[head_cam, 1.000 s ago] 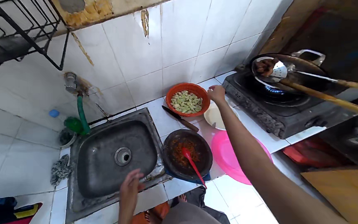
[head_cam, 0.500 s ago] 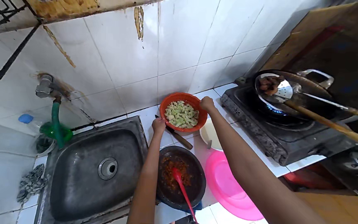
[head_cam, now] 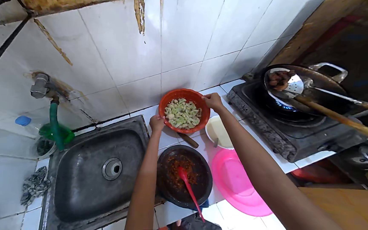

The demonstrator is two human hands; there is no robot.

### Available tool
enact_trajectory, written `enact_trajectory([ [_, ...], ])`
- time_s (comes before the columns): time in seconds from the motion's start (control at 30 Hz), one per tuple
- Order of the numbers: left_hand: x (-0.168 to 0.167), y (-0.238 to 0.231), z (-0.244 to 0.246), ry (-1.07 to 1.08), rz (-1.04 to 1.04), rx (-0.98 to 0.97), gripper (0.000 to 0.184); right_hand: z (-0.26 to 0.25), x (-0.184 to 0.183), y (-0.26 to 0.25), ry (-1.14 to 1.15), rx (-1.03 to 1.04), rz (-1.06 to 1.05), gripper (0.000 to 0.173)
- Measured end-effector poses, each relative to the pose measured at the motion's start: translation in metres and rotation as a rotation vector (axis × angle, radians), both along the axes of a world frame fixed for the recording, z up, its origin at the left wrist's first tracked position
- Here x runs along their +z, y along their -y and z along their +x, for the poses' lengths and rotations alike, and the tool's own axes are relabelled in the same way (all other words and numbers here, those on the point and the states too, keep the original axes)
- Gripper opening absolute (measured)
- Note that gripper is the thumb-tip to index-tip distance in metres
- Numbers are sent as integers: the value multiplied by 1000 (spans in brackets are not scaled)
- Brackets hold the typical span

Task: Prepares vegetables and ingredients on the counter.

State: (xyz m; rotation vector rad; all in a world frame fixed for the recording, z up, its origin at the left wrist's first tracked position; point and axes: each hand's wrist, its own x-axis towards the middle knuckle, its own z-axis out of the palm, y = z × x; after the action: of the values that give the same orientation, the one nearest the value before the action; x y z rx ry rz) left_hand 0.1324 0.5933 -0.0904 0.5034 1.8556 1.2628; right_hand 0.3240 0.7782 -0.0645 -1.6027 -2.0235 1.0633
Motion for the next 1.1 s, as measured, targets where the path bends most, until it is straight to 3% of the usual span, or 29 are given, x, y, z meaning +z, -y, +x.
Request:
enact_trajectory([
  [0.1,20,25,-10,-2,21,26,33,-7,11,11,-58,35,9,30],
  [0.27,60,100,-27,23,103,99,27,-24,42,73,-217,53,-10,27],
  [0.4,92,176,-36,1,113,162,28,-39,59,146,-285,110,-11,28],
  [0.57,102,290,-50,-70,81,179,27,-58,55,246,-268,180,-122,28],
  [0.73,91,400,-57,-60,9,225,25,-74,43,345,-219,253,-189,24],
  [0.83,72,457,-59,-40,-19,235,29,-80,16,396,-247,250,-222,22],
  [1.1,9,547,-62,-33,-74,275,31,-90,-35,483,-208,278,-315,22],
])
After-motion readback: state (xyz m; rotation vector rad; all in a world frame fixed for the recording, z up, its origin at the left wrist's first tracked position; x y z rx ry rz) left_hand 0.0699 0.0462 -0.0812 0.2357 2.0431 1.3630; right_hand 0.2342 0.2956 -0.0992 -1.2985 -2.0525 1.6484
